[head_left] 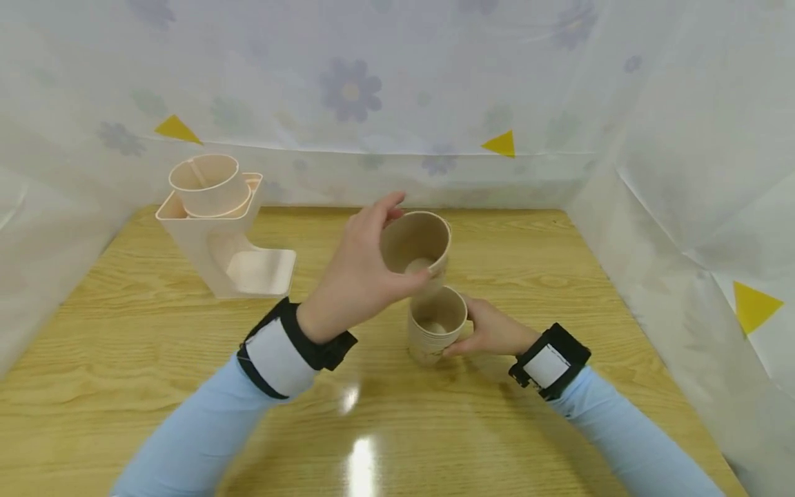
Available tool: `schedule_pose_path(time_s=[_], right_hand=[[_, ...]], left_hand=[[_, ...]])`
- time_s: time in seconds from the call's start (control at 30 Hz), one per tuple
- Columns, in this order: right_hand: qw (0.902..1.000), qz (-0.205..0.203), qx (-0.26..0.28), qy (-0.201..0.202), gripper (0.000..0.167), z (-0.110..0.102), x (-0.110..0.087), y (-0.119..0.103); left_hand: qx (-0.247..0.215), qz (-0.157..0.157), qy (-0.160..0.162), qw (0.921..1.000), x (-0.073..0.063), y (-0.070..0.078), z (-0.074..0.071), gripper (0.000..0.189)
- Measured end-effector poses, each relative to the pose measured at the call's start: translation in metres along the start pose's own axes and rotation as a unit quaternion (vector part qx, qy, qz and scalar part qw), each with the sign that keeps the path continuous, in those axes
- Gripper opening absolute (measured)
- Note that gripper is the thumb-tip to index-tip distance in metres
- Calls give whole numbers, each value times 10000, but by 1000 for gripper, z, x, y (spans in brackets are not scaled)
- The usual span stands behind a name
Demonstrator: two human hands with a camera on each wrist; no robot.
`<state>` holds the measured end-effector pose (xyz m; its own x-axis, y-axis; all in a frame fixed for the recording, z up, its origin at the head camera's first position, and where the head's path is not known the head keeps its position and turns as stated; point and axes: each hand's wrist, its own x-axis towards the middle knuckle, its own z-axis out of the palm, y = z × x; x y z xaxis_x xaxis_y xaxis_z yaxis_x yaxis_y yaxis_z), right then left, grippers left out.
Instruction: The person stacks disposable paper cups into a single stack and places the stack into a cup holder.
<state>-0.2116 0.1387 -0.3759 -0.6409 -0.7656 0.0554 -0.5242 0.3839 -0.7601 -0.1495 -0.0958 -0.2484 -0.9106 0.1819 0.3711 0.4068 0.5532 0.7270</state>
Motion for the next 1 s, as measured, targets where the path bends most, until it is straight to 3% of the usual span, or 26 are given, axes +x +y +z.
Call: schedule_pose_path(time_s=[0.13,0.53,1.0], right_hand=[[10000,-11,-60,-77,69,0,0,3],[10000,-31,-22,-36,69,-1,0,1],[10000,-70,46,47,73,0,0,3]], left_hand=[[2,311,-236,9992,-5,5,12,83],[172,-279,-1073,9937,-7,-9,39,84],[545,-248,-1474,9873,-9,-17,55,85]])
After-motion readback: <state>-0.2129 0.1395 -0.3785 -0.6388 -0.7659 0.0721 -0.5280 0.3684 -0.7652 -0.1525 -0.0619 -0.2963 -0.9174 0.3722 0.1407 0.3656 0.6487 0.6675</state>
